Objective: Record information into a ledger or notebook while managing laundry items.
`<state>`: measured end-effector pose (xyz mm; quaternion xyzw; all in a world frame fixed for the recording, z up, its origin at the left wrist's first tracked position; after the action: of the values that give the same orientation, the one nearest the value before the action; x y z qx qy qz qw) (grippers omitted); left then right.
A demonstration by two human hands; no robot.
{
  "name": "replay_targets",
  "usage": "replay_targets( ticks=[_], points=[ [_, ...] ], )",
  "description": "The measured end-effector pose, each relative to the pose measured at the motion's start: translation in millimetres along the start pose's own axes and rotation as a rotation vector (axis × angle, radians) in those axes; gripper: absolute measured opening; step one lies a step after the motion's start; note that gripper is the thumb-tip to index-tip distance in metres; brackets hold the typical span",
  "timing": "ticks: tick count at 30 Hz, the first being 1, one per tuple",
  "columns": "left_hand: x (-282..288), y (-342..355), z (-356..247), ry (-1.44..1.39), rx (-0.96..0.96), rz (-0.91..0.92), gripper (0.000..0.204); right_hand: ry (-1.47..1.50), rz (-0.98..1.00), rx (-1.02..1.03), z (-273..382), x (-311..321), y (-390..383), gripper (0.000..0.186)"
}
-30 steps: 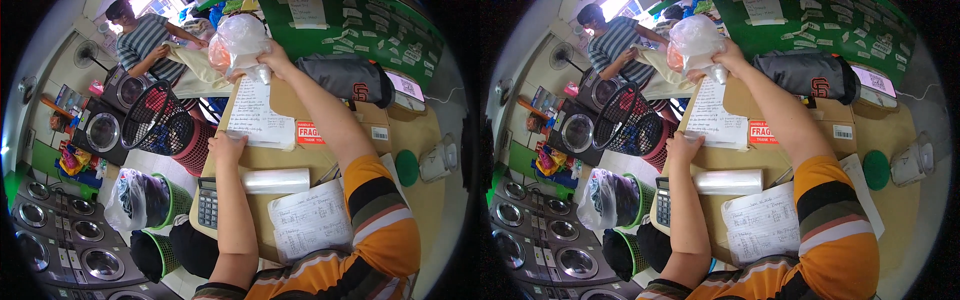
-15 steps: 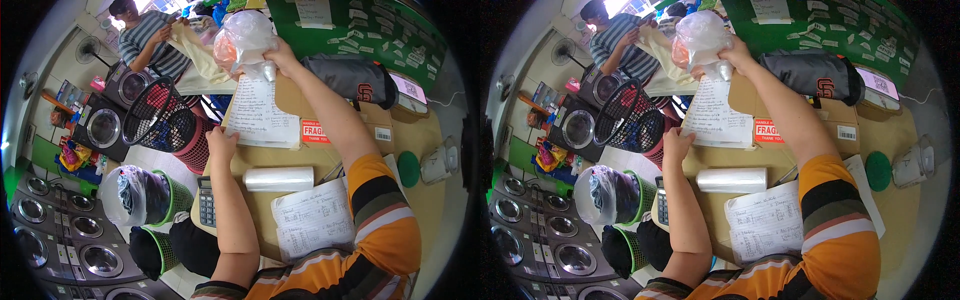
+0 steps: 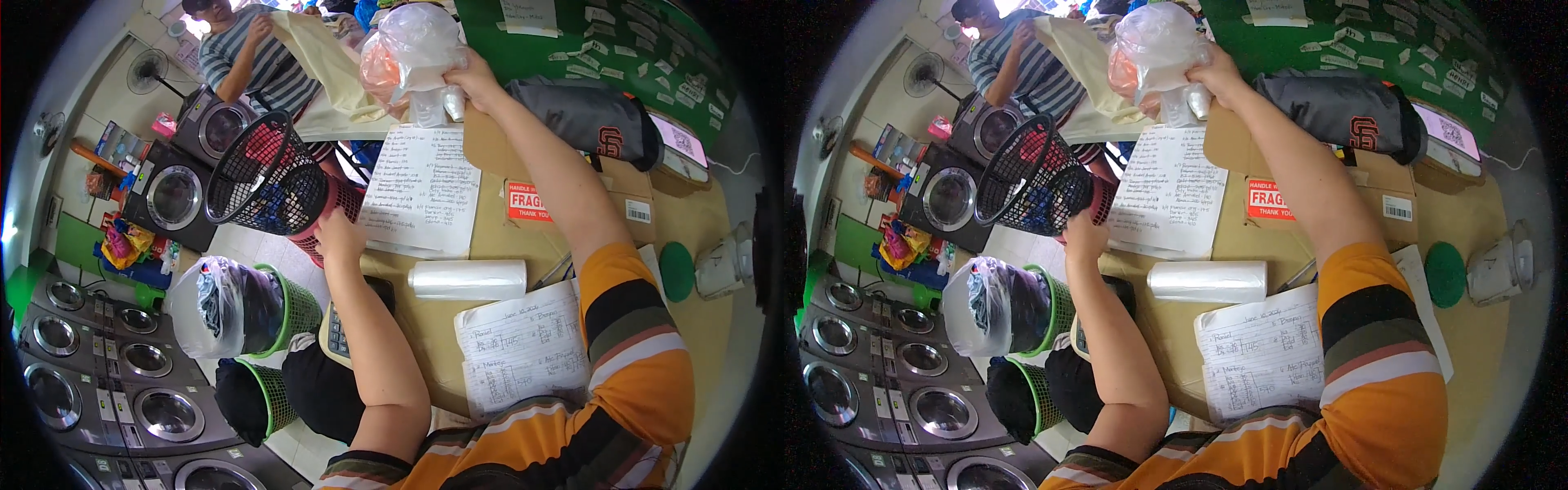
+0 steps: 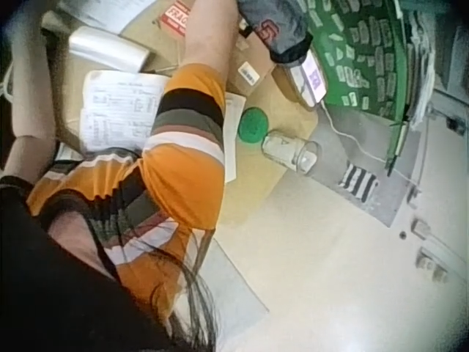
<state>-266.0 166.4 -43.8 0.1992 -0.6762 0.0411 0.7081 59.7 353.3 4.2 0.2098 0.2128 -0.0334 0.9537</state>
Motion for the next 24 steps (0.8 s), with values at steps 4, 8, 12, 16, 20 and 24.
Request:
replay_targets(
  ticks=[4, 8, 12, 16, 20, 24],
  points=[
    [48, -4, -11, -0.168, 0.024, -0.358, 0.043, -0.029, 0.029, -0.038, 3, -8, -2, 0.059],
    [167, -66, -68, -1.328, -0.302, -0.633, 0.022, -0.053, 0.012, -0.010, -7, 12, -2, 0.065],
    [280, -176, -59, -1.845, -0.703, -0.860, 0.029, -0.065, 0.054, -0.065, 2, -22, -8, 0.066],
    [289, -225, -56, -2.345, -1.276, -0.821, 0.019, -0.059, 0.035, 0.019, 1, 7, -3, 0.062],
    [291, -217, -64, -2.608, -1.248, -1.314, 0.014, -0.083, 0.062, 0.053, 0, -10, -6, 0.058],
    [292, -211, -51, -2.630, -1.038, -1.993, 0.016, -0.101, 0.004, -0.018, 8, 3, -5, 0.059]
  ],
)
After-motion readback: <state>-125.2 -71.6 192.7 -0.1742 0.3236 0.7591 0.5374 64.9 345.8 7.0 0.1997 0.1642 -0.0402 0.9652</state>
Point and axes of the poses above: each hand's wrist, its own y-axis towards the middle knuckle, its own x-axis out of the back of the hand, z = x × y, the point moved 4 cm from there along y, towards the middle knuckle, and after that the axes turned 10 degrees about y, right-handed, at the moved point
